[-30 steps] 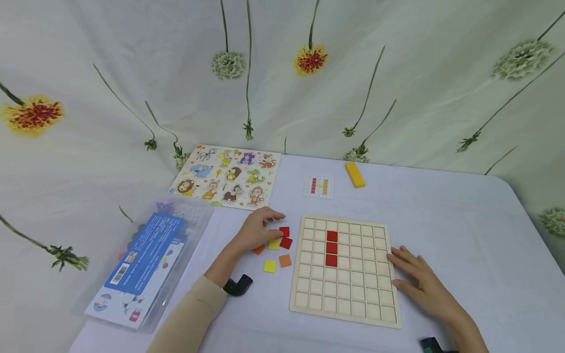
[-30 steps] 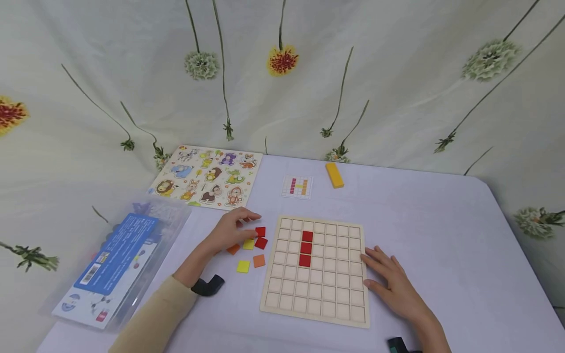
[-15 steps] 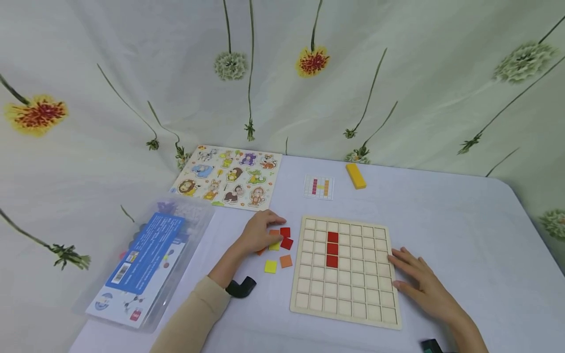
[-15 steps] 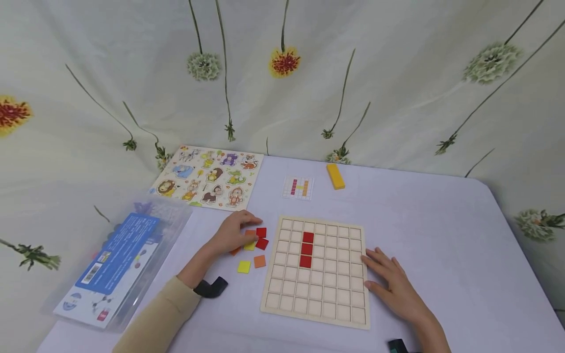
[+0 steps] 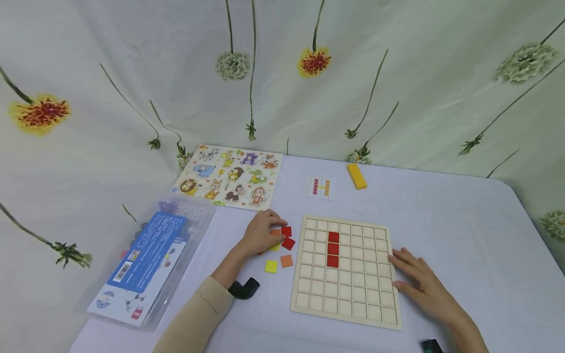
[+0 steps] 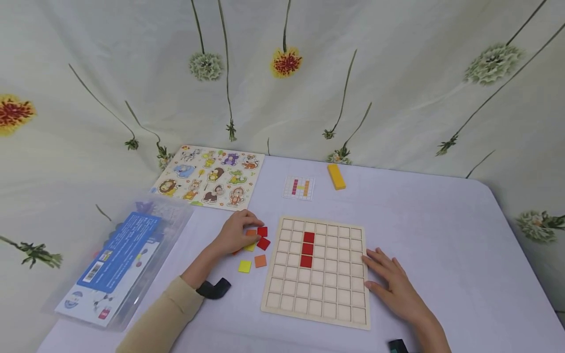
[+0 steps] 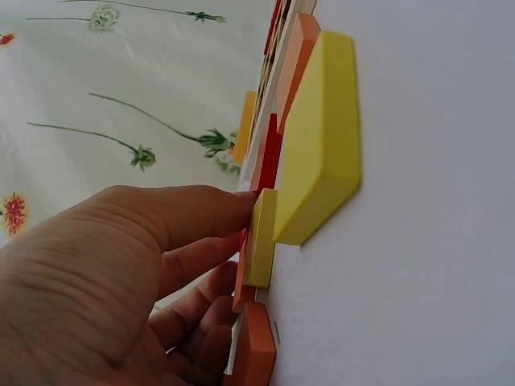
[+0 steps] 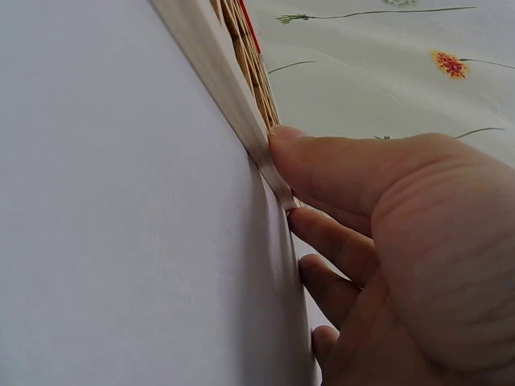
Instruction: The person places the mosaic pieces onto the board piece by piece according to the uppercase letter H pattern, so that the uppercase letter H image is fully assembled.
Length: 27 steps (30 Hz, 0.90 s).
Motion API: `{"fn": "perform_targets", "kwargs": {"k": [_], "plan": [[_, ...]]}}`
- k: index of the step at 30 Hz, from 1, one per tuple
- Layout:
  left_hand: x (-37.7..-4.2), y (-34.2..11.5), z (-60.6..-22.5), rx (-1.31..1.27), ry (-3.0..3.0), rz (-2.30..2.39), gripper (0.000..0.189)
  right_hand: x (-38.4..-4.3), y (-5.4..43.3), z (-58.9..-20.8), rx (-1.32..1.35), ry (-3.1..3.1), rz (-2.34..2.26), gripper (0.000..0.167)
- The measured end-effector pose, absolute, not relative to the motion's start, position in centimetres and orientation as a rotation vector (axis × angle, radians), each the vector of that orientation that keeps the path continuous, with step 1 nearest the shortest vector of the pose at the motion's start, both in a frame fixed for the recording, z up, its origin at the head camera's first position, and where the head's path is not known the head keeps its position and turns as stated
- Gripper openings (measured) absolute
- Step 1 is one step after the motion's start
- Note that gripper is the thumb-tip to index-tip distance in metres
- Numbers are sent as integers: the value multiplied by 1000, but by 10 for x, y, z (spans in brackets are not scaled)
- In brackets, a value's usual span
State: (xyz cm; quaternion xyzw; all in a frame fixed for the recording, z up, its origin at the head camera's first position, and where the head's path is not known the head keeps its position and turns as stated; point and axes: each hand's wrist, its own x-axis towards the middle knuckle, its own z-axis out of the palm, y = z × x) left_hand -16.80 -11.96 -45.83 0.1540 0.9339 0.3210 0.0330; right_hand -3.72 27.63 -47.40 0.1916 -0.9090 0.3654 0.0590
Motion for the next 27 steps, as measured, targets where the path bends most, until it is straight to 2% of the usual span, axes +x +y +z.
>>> {"fn": "perform_targets", "kwargs": {"k": [27], "plan": [[-170, -117, -457, 481, 2912, 949, 26, -37, 276, -474, 572, -2757, 1113, 54]]}}
